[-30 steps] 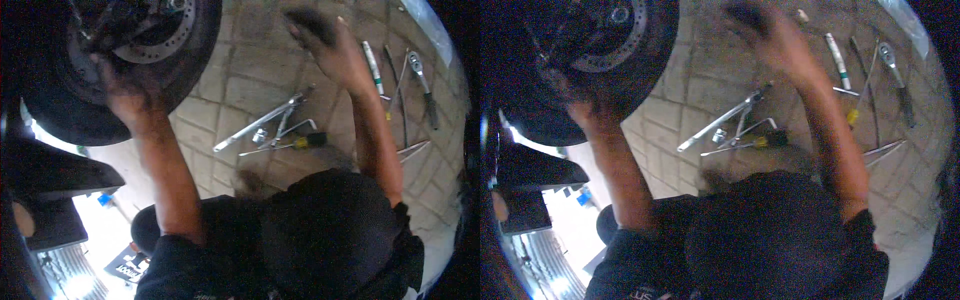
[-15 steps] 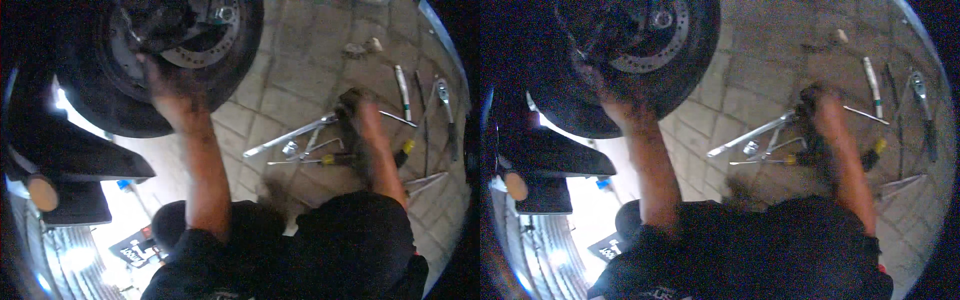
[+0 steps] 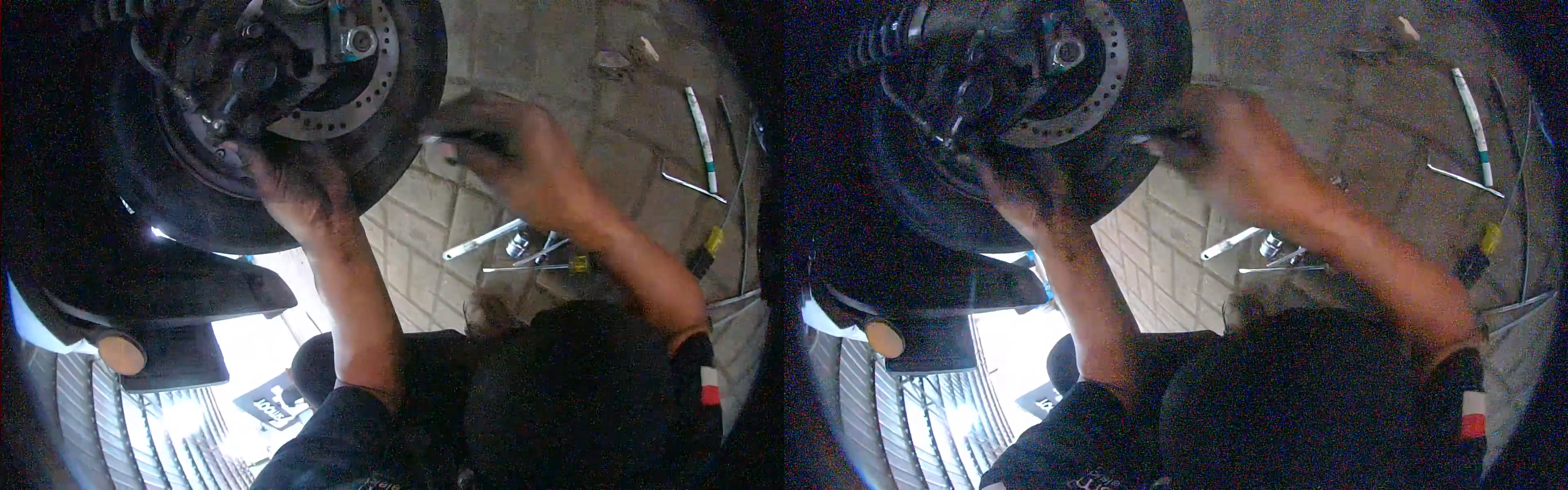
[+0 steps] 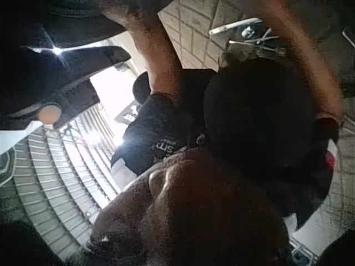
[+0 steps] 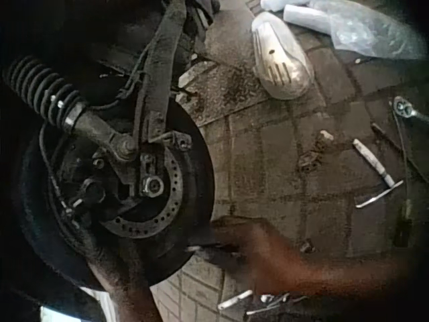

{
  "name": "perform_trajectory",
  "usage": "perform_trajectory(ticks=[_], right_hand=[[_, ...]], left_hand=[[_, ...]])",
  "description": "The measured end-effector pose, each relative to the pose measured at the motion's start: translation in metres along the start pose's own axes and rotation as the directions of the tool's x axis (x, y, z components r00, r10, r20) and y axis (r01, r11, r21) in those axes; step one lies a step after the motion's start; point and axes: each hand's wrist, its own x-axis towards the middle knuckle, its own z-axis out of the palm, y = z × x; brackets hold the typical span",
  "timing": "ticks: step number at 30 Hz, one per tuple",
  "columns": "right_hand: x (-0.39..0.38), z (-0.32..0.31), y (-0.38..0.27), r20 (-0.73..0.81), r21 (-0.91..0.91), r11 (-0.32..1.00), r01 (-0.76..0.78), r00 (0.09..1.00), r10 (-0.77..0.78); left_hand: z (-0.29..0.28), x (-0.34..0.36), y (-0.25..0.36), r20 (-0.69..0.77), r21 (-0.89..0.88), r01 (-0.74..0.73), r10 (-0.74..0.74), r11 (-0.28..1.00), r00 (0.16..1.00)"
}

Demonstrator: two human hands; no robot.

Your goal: The person uses a screwdriver to pry and clean a brake component removed from a scooter, then reattaches the component to the wheel hub, secures it with a socket wrench, and marks the fasteners with a pen.

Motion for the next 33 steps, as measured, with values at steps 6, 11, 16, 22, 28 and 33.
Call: perform_trajectory(ticks=[6,11,16,22,28,33], right_hand=[[0.043,0.047,-0.038,-0.147,-0.060,0.895,0.441,0.884,-0.445],[0.059,0.067,-0.047,-0.374,-0.146,0.836,0.529,0.752,-0.542],[0.075,0.079,-0.039,-0.403,-0.287,0.670,0.685,0.548,-0.733],[0.055,0.067,-0.065,-0.211,-0.185,0.784,0.593,0.755,-0.621],[0.031,0.076,-0.095,-0.288,-0.126,0.877,0.464,0.829,-0.480],[0.036,0.081,-0.101,-0.304,-0.148,0.975,0.163,0.931,-0.202]], left_hand=[[-0.009,-0.002,-0.004,0.070,-0.078,0.048,-0.042,0.996,0.997],[-0.008,-0.002,-0.004,-0.026,0.105,-0.014,0.017,0.994,1.000],[-0.015,-0.008,-0.007,0.048,-0.176,0.022,-0.013,0.984,0.999],[-0.017,-0.005,-0.015,0.051,-0.284,0.035,-0.022,0.958,0.998],[-0.024,-0.001,-0.014,0.142,-0.384,0.137,-0.088,0.913,0.986],[0.006,-0.017,0.008,0.186,-0.546,0.265,-0.194,0.795,0.963]])
